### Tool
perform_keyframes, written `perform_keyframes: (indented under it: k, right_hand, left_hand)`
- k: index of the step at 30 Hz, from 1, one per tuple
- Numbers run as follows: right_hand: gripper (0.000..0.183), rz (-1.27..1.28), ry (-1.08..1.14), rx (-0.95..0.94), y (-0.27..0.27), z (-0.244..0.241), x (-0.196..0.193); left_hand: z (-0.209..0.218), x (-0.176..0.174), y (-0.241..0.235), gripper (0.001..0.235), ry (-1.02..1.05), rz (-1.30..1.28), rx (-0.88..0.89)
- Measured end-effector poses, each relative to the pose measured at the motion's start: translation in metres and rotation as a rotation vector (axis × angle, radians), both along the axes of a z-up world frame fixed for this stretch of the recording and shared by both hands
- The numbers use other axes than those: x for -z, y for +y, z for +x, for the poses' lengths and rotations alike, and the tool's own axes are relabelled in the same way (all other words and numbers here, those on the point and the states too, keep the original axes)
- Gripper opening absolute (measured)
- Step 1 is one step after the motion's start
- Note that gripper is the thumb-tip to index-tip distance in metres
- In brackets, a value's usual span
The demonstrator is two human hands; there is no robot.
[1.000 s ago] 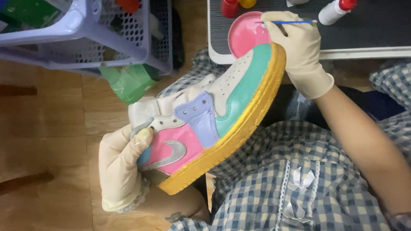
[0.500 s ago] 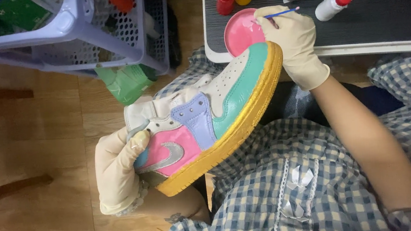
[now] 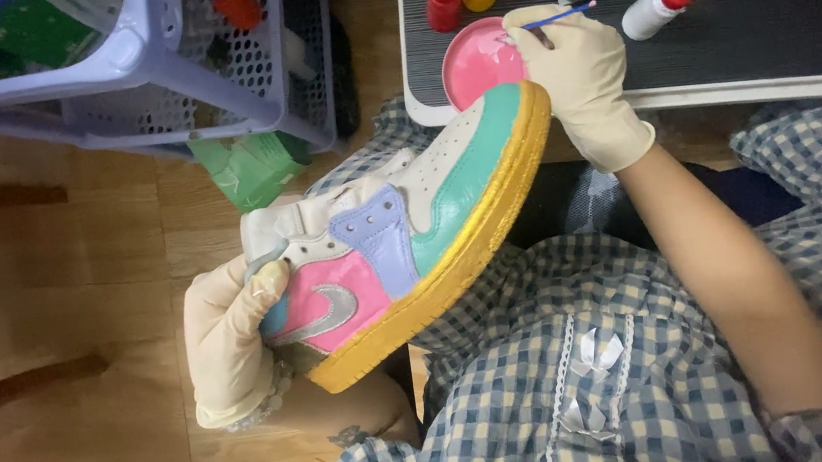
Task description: Painting the side panels and midsole of a sneaker with various colors using a small paintbrush.
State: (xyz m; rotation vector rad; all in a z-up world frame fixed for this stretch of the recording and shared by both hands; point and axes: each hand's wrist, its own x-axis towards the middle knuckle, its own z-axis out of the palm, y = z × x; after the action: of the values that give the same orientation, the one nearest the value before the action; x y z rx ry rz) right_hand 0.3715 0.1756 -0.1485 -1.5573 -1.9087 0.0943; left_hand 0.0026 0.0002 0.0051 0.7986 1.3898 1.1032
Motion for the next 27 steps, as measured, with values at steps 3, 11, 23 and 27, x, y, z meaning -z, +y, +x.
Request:
perform_keyframes:
  k: [3, 11, 23, 27]
  right_hand:
    - [0.017, 0.054, 0.113, -0.056, 0.006, -0.003, 0.005]
    - [0.048, 0.019, -0.110, 0.115, 0.035, -0.009, 0.054]
    - [0.045, -0.056, -0.021, 0.090, 0.031, -0.011, 0.045]
    - [0.033, 0.010, 0.019, 0.082, 0.032, -0.010, 0.039]
  left_hand:
    - [0.000, -0.002, 0.003, 0.025, -0.019, 0.016, -0.011]
    - [-0.001, 0.004, 0.001, 0.036, -0.103, 0.037, -0.046]
    - [-0.005, 0.013, -0.003, 0.032, -0.069, 0.084, -0.056]
    - [0.006, -0.005, 0.001, 0.042, 0.043, -0.081, -0.053]
